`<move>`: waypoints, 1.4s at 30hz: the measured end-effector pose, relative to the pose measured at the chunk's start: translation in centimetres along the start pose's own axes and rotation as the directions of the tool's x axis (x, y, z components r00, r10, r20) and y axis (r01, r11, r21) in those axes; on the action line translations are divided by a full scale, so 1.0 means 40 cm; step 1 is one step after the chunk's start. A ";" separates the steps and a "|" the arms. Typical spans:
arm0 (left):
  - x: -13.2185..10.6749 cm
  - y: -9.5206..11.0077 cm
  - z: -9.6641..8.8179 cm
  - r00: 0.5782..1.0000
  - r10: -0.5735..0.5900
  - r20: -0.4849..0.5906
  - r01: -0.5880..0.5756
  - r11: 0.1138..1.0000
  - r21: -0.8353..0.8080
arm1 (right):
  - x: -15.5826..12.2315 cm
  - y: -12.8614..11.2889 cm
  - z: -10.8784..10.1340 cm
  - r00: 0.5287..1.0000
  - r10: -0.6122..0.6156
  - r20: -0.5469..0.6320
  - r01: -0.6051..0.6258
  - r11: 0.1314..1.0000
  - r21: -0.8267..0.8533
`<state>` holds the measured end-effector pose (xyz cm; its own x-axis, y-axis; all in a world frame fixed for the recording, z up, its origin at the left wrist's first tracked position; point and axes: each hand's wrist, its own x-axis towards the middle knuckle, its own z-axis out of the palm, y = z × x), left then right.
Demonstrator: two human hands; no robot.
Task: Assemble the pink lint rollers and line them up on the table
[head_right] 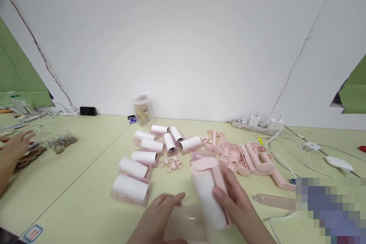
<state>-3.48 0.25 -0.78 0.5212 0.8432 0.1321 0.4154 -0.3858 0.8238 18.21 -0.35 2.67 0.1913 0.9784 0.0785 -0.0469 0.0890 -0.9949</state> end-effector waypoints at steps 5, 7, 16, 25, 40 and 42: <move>-0.056 -0.035 0.056 0.983 -0.168 -0.072 0.093 0.800 -0.593 | -0.041 -0.007 0.058 0.931 -0.026 0.365 0.186 0.893 -0.411; -0.064 -0.045 0.071 0.964 -0.263 -0.040 0.152 0.668 -0.729 | -0.047 -0.009 0.081 0.858 -0.007 0.514 0.307 0.809 -0.501; -0.068 -0.028 0.068 0.935 -0.353 -0.024 0.199 0.581 -0.789 | -0.055 -0.014 0.087 0.686 -0.161 0.710 0.654 0.565 -0.504; -0.075 -0.021 0.069 0.924 -0.379 0.059 0.255 0.491 -0.833 | -0.058 -0.027 0.088 0.647 -0.180 0.741 0.711 0.492 -0.502; -0.075 -0.022 0.063 0.951 -0.308 -0.013 0.180 0.590 -0.787 | -0.064 -0.036 0.105 0.607 -0.169 0.776 0.746 0.457 -0.484; -0.076 -0.021 0.062 0.945 -0.328 0.020 0.216 0.576 -0.789 | -0.063 -0.033 0.099 0.632 -0.192 0.751 0.729 0.476 -0.492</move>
<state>-3.58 -2.92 -3.26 0.3708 0.9155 -0.1560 -0.2362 0.2554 0.9376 13.91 -2.21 4.04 -0.6064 0.7413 0.2876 0.5995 0.6639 -0.4470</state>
